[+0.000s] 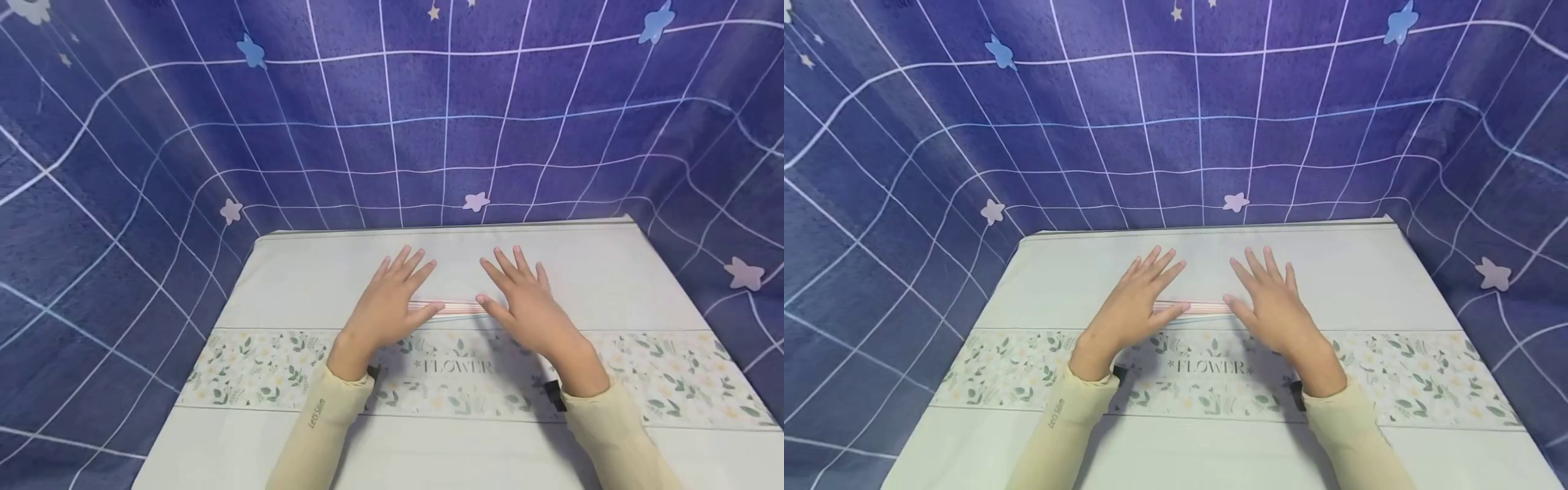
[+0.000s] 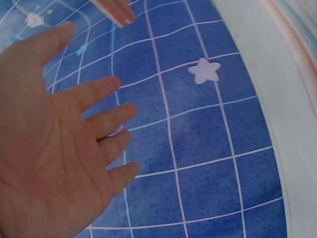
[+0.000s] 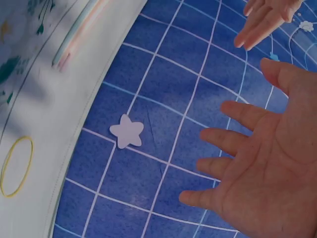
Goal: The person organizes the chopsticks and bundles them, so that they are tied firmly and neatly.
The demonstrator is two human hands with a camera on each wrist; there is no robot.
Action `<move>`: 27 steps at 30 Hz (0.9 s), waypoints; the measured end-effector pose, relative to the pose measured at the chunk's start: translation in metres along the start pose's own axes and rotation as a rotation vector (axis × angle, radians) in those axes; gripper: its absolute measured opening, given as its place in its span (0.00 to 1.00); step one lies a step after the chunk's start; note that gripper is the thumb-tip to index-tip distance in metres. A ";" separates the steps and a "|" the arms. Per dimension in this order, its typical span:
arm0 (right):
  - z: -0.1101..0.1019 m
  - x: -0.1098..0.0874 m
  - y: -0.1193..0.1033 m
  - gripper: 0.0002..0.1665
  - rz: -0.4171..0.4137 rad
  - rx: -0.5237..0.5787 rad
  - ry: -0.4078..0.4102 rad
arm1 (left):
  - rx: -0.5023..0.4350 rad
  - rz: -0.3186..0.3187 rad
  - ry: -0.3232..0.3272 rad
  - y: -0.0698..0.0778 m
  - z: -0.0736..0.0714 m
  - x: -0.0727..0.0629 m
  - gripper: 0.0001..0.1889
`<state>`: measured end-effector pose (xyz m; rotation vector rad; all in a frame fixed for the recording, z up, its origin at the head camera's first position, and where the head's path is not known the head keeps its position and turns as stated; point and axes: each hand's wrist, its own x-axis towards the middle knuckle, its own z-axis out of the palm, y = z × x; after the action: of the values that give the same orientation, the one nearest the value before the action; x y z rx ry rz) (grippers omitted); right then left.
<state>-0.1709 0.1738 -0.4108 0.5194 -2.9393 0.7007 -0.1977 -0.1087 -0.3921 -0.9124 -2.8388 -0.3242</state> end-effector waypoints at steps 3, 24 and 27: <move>0.001 -0.004 0.003 0.42 0.009 -0.010 -0.007 | 0.026 0.015 -0.027 0.001 0.001 -0.001 0.41; 0.006 -0.027 0.043 0.41 0.070 -0.122 -0.104 | 0.005 -0.001 -0.239 -0.034 0.039 -0.020 0.37; 0.005 -0.033 0.051 0.40 0.093 -0.121 -0.106 | 0.005 0.001 -0.268 -0.036 0.051 -0.014 0.37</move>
<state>-0.1575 0.2243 -0.4417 0.4238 -3.0979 0.5146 -0.2112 -0.1326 -0.4501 -1.0277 -3.0778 -0.2080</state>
